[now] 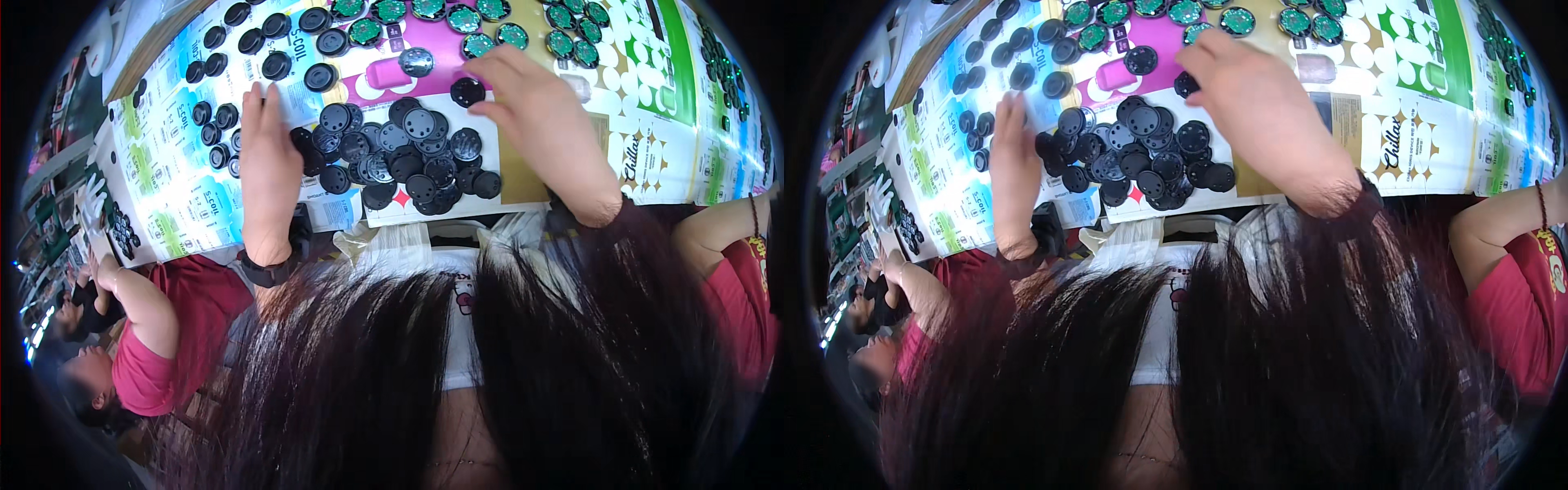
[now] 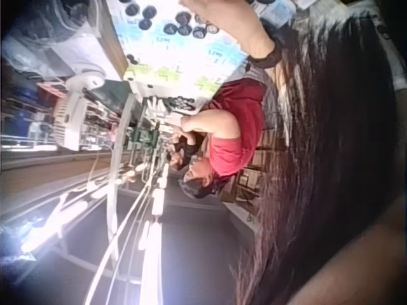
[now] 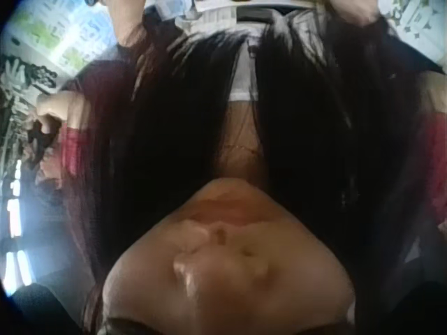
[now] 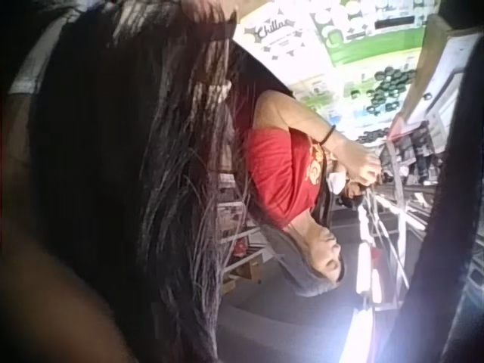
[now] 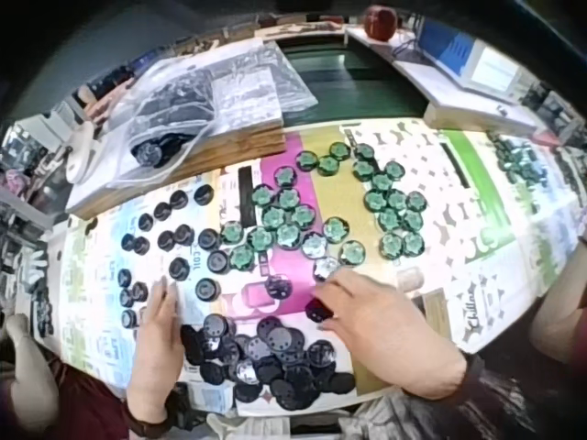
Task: Assembling small circular electronic components by snapping together plastic housings and internal circuit boards.
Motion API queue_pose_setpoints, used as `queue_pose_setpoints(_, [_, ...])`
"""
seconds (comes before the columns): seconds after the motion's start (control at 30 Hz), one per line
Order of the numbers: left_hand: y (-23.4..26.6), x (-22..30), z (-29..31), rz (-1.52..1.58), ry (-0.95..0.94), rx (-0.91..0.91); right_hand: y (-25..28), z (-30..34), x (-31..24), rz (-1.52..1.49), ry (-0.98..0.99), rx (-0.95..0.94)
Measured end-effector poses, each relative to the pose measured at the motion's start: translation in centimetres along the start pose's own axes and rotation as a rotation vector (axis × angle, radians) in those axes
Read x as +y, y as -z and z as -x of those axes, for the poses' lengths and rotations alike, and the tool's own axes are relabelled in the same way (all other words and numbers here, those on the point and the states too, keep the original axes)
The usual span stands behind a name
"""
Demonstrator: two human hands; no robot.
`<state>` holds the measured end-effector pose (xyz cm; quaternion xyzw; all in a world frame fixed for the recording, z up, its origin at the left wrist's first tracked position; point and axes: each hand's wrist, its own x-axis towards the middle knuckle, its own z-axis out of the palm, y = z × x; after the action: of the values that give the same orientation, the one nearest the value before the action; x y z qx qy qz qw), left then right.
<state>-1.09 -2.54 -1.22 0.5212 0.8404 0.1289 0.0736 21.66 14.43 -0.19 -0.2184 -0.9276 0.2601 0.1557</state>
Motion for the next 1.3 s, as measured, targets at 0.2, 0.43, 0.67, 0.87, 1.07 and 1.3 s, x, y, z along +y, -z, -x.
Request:
queue_pose_setpoints(0.2, [0.7,1.7,-1.0,-0.001,-0.137,0.027,-1.8,-0.2,-0.1,0.178,0.086,-0.158])
queue_pose_setpoints(0.43, [1.6,5.7,-8.4,-0.045,-0.444,0.064,-0.6,0.1,-0.1,0.196,0.083,-0.11])
queue_pose_setpoints(0.67, [-0.3,5.6,-9.6,0.033,-0.312,-0.065,0.7,-0.2,0.1,-0.146,-0.006,0.108])
queue_pose_setpoints(0.87, [1.9,10.7,-5.9,0.979,0.053,-0.178,2.9,0.3,-2.1,-0.86,-0.377,0.18])
queue_pose_setpoints(1.07, [2.5,12.2,-2.9,1.452,0.093,-0.152,3.6,-0.1,-3.0,-0.846,-0.263,0.226])
queue_pose_setpoints(1.3, [1.7,12.6,-2.4,1.563,0.056,-0.092,3.1,-0.7,-3.7,-0.524,-0.154,0.416])
